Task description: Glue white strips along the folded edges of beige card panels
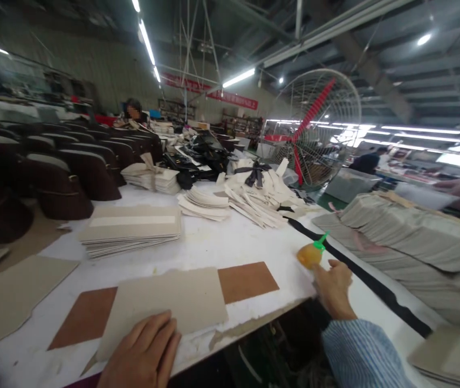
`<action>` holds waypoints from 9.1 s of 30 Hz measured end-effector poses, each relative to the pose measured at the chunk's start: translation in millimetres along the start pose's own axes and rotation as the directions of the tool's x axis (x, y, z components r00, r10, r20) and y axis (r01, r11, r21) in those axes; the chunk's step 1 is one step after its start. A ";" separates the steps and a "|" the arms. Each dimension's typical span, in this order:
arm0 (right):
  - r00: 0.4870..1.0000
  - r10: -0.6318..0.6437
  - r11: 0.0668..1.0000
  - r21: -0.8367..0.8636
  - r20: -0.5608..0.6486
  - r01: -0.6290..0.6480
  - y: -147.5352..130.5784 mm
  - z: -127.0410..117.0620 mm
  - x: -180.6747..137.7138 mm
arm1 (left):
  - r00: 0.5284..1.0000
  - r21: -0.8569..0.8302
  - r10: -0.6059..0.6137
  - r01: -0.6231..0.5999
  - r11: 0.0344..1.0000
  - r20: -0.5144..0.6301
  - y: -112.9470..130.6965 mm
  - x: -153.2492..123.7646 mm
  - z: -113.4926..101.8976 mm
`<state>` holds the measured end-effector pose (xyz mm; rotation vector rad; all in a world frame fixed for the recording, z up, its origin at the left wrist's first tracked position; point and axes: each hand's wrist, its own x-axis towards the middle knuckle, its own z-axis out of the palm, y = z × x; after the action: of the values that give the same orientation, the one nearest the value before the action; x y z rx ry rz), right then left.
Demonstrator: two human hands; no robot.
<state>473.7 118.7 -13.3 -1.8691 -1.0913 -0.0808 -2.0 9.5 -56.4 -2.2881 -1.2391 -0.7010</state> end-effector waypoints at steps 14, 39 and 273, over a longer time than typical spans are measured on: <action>0.447 -0.646 0.606 0.060 0.619 0.793 -229.6 173.4 5.3 | 0.996 -0.031 -0.050 0.047 0.998 -0.080 3.3 2.5 0.3; 0.589 -0.628 0.628 -0.116 0.509 0.769 -255.3 157.5 7.5 | 0.985 -0.107 -0.161 0.154 0.982 -0.063 15.0 7.2 -10.7; 0.218 -0.764 0.421 0.213 0.608 0.882 -142.7 28.9 -158.2 | 0.947 0.078 -0.293 0.284 0.956 0.135 -25.7 -2.9 -59.9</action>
<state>266.6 61.2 -5.6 -1.1835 -2.6190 -0.1795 -38.6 -15.0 -8.3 -2.1651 -1.6649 -0.5941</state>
